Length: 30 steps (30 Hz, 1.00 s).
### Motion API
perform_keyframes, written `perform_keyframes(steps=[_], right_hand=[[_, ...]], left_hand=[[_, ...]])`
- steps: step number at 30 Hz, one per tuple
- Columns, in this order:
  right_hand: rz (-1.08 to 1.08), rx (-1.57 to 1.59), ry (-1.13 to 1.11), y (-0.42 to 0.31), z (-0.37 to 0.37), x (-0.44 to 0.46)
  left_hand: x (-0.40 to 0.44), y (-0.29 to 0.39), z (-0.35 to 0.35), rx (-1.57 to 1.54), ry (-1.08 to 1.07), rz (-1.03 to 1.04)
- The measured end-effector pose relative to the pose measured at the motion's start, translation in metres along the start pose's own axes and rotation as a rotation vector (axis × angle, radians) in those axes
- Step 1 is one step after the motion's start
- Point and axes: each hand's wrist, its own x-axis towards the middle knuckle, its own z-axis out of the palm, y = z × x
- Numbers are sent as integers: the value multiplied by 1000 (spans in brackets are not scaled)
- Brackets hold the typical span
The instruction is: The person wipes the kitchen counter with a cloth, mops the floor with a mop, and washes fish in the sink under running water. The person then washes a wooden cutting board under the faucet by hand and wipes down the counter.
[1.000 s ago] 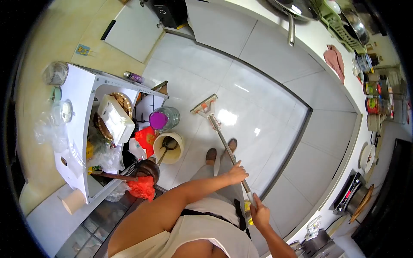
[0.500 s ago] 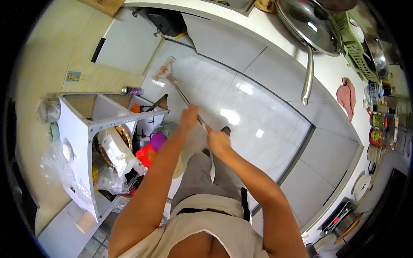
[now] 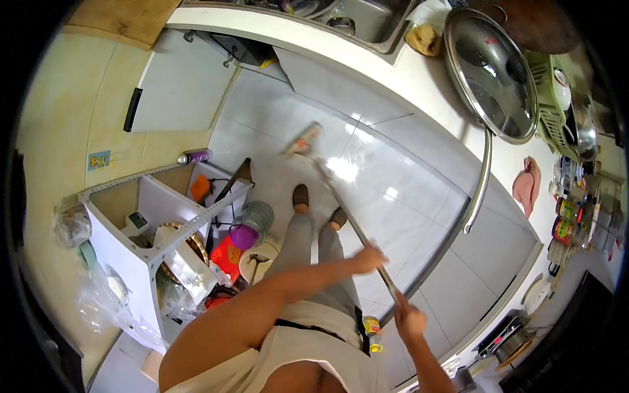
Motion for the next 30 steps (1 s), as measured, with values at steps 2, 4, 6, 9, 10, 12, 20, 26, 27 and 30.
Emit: perform_keyframes(steps=[2,4,6,9,10,12,20,26,27,30], right_hand=[[-15,113,139,25,0,-39],[30,191,139,31,-10,-31],[-27,189,161,42,-18,-11],[-137,160,116,31,-41,56],[-188,168,110,25,-42,90],[-245,113,77,-20,-49,158],[-416,92,136,-234,-26,298],[-308,83,109,-101,-4,237],[-278,78,101,-62,3,219],[-178,97,132,76,29,159]], left_hand=[[25,50,-15,79,-251,155],[48,60,-23,74,-296,127],[66,50,-30,121,-300,69],[85,2,-61,145,-162,-79],[86,-24,-87,169,-169,-147],[73,-93,-132,133,34,-189],[-34,-223,-338,506,206,-603],[16,-177,-205,526,156,-527],[35,-151,-173,505,102,-496],[110,-73,-59,480,-118,-477]])
